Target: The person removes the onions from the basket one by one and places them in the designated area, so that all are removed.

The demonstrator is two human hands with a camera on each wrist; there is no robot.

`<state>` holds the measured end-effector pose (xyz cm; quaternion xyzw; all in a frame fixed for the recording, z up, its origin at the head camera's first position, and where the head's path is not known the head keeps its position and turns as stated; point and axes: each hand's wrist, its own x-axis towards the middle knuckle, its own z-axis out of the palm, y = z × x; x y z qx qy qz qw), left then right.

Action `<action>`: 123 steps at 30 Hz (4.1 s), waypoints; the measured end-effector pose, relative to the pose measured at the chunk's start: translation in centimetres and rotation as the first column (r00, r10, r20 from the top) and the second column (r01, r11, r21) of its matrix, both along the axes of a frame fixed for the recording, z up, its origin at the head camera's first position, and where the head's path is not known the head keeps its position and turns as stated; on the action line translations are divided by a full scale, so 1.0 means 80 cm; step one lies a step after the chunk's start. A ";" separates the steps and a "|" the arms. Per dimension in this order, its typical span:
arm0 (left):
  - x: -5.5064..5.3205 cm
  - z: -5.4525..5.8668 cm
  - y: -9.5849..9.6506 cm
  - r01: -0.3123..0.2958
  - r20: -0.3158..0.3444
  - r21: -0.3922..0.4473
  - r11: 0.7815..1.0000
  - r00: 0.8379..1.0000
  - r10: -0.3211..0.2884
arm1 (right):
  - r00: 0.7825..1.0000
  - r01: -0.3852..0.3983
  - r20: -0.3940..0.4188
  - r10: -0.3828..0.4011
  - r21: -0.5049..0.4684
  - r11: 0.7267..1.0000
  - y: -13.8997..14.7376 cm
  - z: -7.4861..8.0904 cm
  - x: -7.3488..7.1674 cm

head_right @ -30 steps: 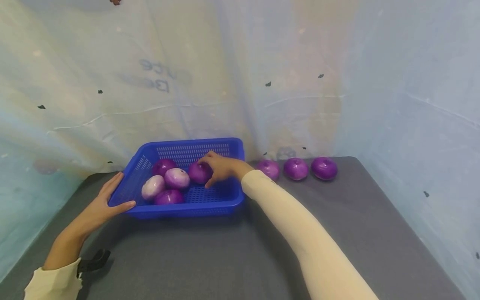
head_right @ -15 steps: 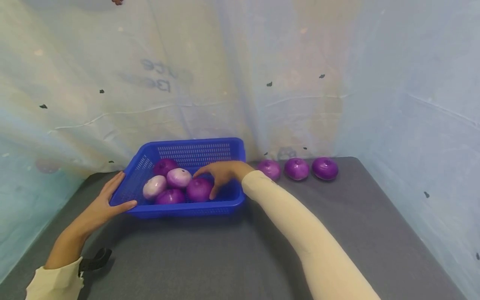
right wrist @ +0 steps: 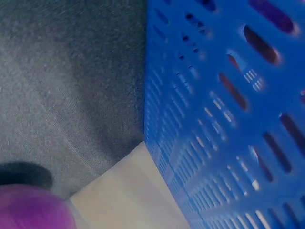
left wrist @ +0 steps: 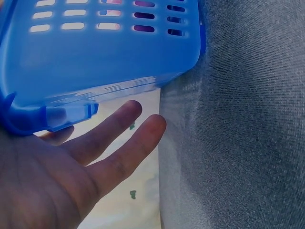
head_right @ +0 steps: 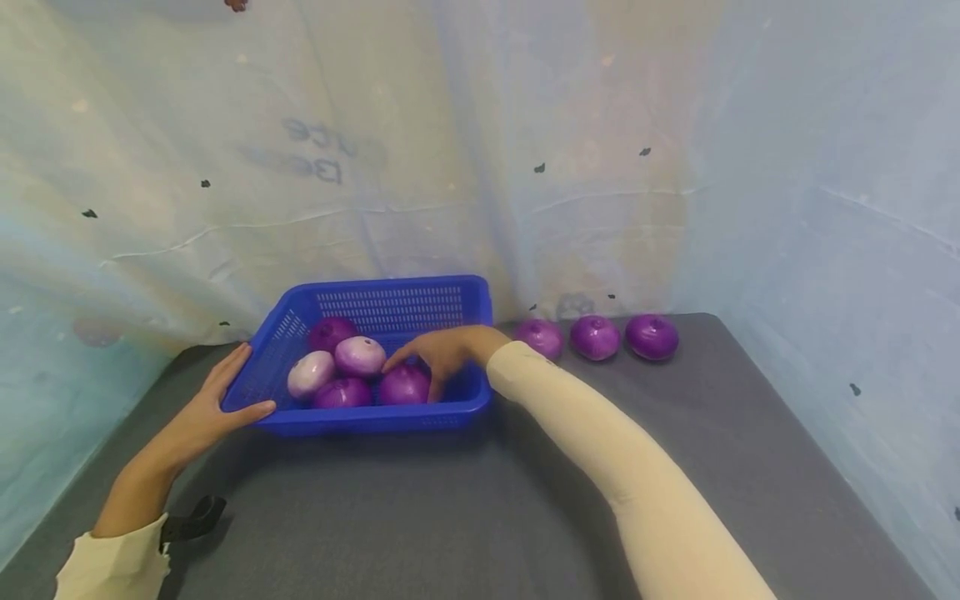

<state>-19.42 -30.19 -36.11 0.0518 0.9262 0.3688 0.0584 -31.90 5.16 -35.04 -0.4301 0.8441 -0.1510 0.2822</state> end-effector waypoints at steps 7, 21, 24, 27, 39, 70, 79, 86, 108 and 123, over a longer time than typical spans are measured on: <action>-0.001 -0.001 -0.002 -0.003 -0.006 -0.004 1.000 1.000 0.003 | 1.000 -0.002 -0.028 0.002 0.002 1.000 -0.002 0.000 -0.001; 0.001 -0.001 -0.003 -0.012 0.009 -0.014 1.000 1.000 0.012 | 0.999 0.039 -0.012 -0.044 -0.268 0.963 0.004 0.007 -0.001; 0.001 -0.001 -0.002 -0.014 0.012 -0.016 1.000 1.000 0.014 | 0.995 0.097 0.012 -0.099 -0.364 0.926 0.009 0.010 0.004; 0.000 0.000 -0.001 -0.009 0.004 -0.014 1.000 1.000 0.009 | 0.988 0.141 0.015 -0.151 -0.449 0.882 0.016 0.018 0.010; 0.000 0.002 -0.003 -0.008 -0.006 -0.007 1.000 1.000 0.008 | 0.970 0.136 -0.105 -0.221 -0.522 0.842 0.046 0.042 0.046; -0.001 0.001 -0.003 -0.010 -0.003 -0.009 1.000 1.000 0.010 | 0.874 0.335 -0.120 -0.471 -0.554 0.762 0.156 0.041 0.175; 0.003 0.005 -0.007 -0.034 -0.009 -0.015 0.999 0.999 0.034 | 0.878 0.305 -0.157 -0.453 -0.545 0.781 0.160 0.036 0.179; 0.002 0.003 -0.004 -0.015 -0.012 0.002 1.000 1.000 0.015 | 0.870 0.338 -0.145 -0.471 -0.520 0.785 0.169 0.032 0.178; -0.001 0.005 -0.002 -0.001 0.021 0.031 1.000 1.000 0.000 | 0.865 0.361 -0.148 -0.479 -0.479 0.800 0.203 0.043 0.171; -0.002 0.002 -0.003 -0.029 0.055 0.074 0.997 0.998 0.025 | 0.833 0.401 -0.191 -0.519 -0.438 0.805 0.228 0.050 0.167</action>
